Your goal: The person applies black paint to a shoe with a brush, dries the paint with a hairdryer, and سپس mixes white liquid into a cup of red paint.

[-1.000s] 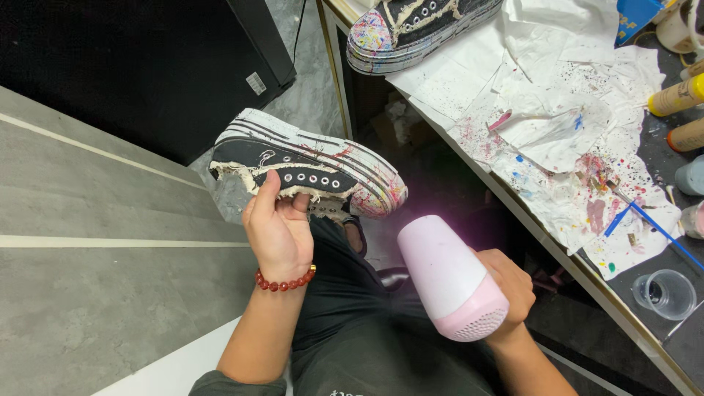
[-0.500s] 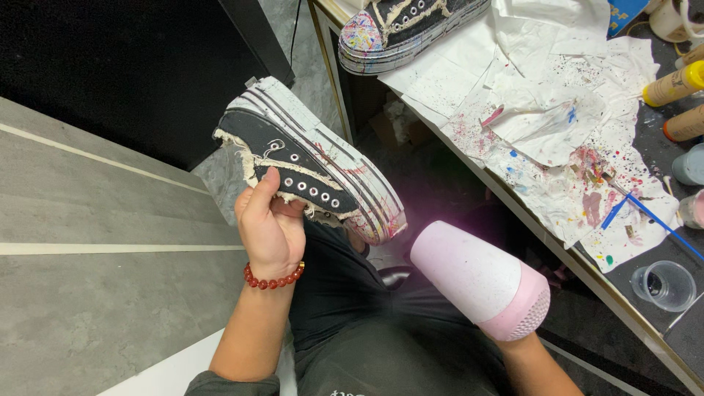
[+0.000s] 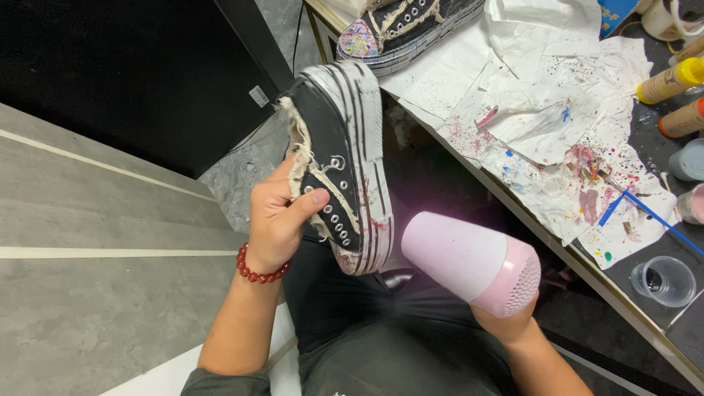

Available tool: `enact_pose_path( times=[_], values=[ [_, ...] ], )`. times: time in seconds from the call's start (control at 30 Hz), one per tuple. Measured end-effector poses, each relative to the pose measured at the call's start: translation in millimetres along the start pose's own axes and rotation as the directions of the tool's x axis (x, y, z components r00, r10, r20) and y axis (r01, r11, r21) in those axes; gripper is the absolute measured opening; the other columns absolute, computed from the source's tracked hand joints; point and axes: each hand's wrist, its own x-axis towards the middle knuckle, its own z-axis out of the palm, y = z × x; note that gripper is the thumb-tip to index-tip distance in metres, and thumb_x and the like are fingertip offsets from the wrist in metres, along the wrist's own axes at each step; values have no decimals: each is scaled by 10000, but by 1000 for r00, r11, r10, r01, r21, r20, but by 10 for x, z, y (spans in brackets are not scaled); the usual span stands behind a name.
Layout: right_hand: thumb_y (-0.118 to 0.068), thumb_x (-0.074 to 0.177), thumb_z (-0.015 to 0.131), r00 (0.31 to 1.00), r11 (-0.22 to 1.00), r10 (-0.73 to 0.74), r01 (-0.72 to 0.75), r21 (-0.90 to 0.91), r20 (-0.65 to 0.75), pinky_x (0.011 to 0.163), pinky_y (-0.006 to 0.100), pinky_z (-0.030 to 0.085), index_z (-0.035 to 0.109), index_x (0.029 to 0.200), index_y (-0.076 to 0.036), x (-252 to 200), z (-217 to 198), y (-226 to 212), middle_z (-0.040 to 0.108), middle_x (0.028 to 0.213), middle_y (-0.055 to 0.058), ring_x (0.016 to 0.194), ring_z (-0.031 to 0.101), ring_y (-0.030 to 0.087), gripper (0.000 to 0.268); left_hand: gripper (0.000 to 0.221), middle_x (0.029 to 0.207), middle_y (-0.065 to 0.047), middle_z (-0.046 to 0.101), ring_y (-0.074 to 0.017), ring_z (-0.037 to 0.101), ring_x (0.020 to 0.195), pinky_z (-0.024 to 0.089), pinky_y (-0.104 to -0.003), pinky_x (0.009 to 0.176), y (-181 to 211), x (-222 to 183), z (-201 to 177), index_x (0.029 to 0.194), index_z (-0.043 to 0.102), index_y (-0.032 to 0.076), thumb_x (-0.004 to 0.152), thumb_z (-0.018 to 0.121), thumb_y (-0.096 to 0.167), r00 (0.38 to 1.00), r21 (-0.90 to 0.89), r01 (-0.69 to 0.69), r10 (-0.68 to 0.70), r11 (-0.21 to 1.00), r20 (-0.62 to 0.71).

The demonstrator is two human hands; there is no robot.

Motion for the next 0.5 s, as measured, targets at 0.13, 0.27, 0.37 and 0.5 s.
enact_pose_path(
  times=[0.13, 0.27, 0.37, 0.5],
  values=[
    [-47, 804, 782, 996, 996, 83, -83, 26, 17, 753, 326, 589, 706, 1112, 43, -43, -13, 33, 757, 965, 129, 841, 762, 236, 330, 166, 1305, -167, 669, -223, 648, 1170, 493, -311, 1017, -67, 12, -33, 1018, 737, -92, 953, 673, 47, 983, 65, 104, -113, 992, 147],
    [-49, 805, 784, 971, 994, 70, -88, 66, 230, 769, 327, 594, 713, 1123, 40, -143, -73, 86, 766, 981, 123, 857, 771, 231, 338, 170, 1284, -148, 651, -215, 649, 1129, 508, -313, 966, -175, 52, -57, 981, 747, -77, 941, 673, 70, 913, 85, 271, -284, 959, 294],
    [-50, 806, 785, 982, 989, 130, -138, 50, 139, 781, 328, 599, 718, 1131, 38, -240, -86, 136, 772, 992, 119, 869, 778, 228, 344, 169, 1371, -148, 610, -210, 607, 1167, 468, -312, 1015, -227, 75, -63, 913, 740, -79, 951, 670, 70, 880, 117, 251, -277, 961, 385],
    [20, 832, 724, 986, 987, 160, -161, 14, 42, 794, 329, 602, 709, 1088, 47, -295, -119, 213, 769, 1012, 142, 891, 780, 239, 257, 199, 1414, -146, 575, -205, 597, 1198, 463, -315, 1042, -238, 117, -70, 937, 748, -82, 947, 664, 98, 852, 69, 293, -293, 954, 434]
  ],
)
